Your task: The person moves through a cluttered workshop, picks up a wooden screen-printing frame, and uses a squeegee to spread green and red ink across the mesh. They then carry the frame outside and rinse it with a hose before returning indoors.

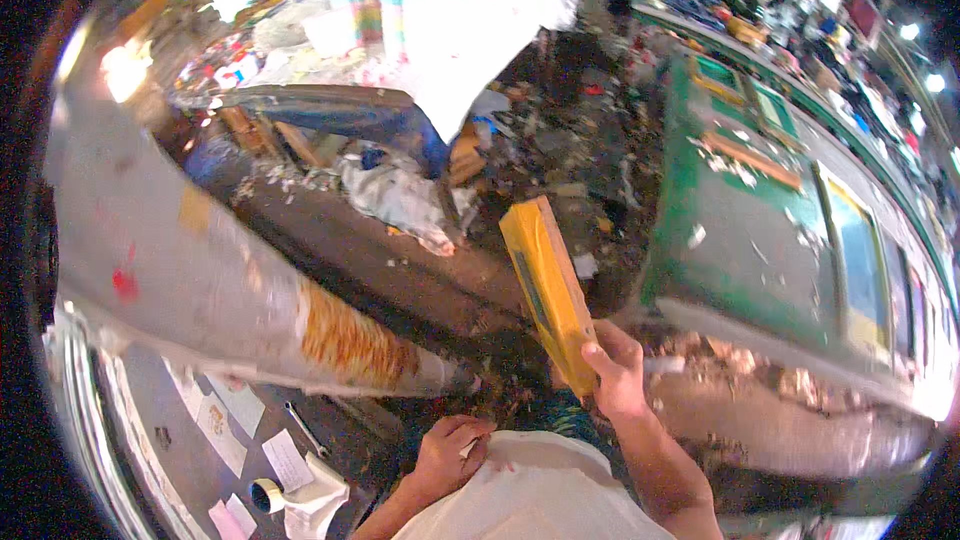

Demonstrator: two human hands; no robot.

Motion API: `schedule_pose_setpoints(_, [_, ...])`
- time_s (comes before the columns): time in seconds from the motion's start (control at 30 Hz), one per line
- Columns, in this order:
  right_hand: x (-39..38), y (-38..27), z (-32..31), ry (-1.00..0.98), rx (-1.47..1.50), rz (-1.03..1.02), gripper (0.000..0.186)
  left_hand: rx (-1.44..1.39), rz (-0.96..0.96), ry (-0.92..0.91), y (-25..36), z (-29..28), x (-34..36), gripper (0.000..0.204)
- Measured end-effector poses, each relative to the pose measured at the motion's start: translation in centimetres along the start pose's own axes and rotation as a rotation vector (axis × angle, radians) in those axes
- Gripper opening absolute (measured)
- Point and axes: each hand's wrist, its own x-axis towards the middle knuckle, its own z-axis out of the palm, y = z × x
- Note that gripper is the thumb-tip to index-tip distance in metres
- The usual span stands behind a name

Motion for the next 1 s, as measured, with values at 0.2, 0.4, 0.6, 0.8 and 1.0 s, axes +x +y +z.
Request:
schedule_pose_setpoints(0.2, [12.4, -5.4, -4.1, -0.144, 0.053, 0.079, 0.053, 0.157, -0.171, -0.040, -0.6, 2.1, 15.5, 0.035])
schedule_pose_setpoints(0.4, [21.5, -8.6, -8.9, -0.192, -0.116, 0.045, 0.055, 0.325, -0.295, -0.009, -5.9, 1.6, 27.9, 0.035])
schedule_pose_setpoints(0.6, [29.1, -7.2, -10.7, -0.217, -0.278, 0.035, 0.044, 0.379, -0.617, -0.049, -17.5, 0.5, 35.1, 0.041])
schedule_pose_setpoints(0.8, [35.9, -5.0, -7.5, -0.392, -0.493, -0.007, 0.042, 0.331, -0.996, -0.202, -36.2, -0.8, 31.2, 0.041])
schedule_pose_setpoints(1.0, [43.0, -3.6, -0.7, -0.693, -0.697, -0.063, 0.044, 0.719, -0.829, -0.953, -51.0, -2.3, 22.4, 0.026])
